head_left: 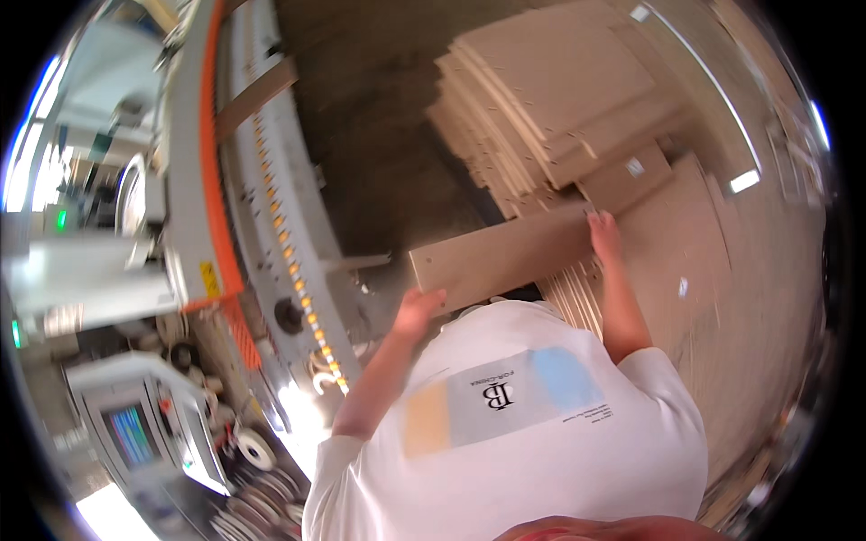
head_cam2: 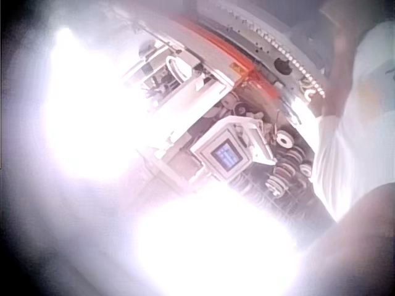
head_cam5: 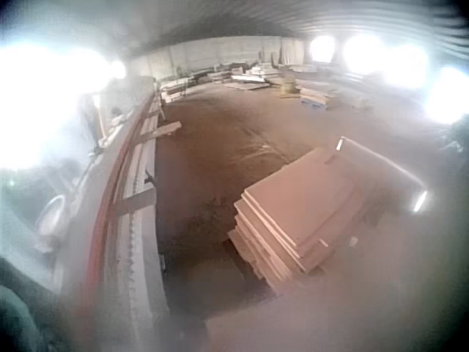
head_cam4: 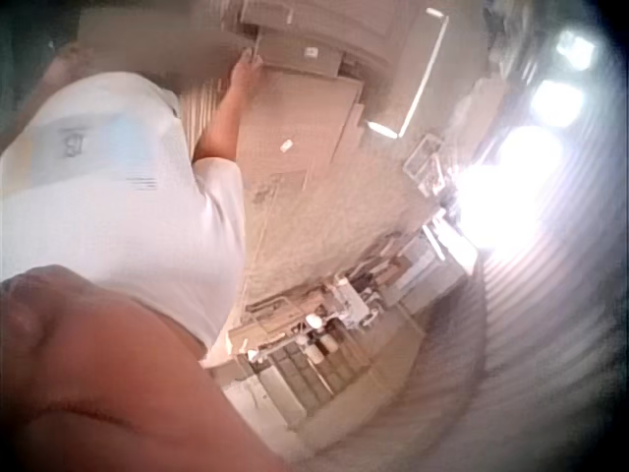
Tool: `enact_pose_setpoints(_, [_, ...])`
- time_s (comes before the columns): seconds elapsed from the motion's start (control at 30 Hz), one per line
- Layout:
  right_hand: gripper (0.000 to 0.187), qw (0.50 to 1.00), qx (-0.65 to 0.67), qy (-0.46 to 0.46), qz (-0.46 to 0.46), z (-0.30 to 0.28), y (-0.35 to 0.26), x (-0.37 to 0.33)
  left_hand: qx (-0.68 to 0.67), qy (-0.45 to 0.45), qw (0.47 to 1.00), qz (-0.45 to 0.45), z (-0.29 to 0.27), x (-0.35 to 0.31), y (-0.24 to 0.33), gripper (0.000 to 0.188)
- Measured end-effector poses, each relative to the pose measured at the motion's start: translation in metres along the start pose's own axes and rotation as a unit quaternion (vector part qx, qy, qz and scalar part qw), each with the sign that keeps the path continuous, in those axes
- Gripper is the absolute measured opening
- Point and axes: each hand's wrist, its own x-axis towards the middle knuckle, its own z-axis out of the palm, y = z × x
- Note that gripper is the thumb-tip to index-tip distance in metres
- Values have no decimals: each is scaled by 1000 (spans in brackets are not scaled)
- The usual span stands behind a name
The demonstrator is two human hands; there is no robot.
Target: The person repeatedly picks up rectangular wooden panels from a pile on the floor and places them onto a conveyor belt. The person handles the panels one at a time, moving them from the floor to the machine's input area.
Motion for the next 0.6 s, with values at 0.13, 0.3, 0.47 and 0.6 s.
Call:
enact_pose_setpoints(0.13, [74,946,218,-194,140,54,-9,12,-78,64,995,10,-53,-40,-15,19])
enact_pose_setpoints(0.3, [72,881,326,-267,218,131,-79,-33,-377,93,913,126,-73,-89,-22,37])
enact_pose_setpoints(0.47, [67,841,333,-360,228,186,-180,-125,-445,252,817,268,-102,-95,-71,32])
enact_pose_setpoints(0.6, [63,797,308,-495,160,255,-189,-166,-346,362,833,237,-108,-84,-70,30])
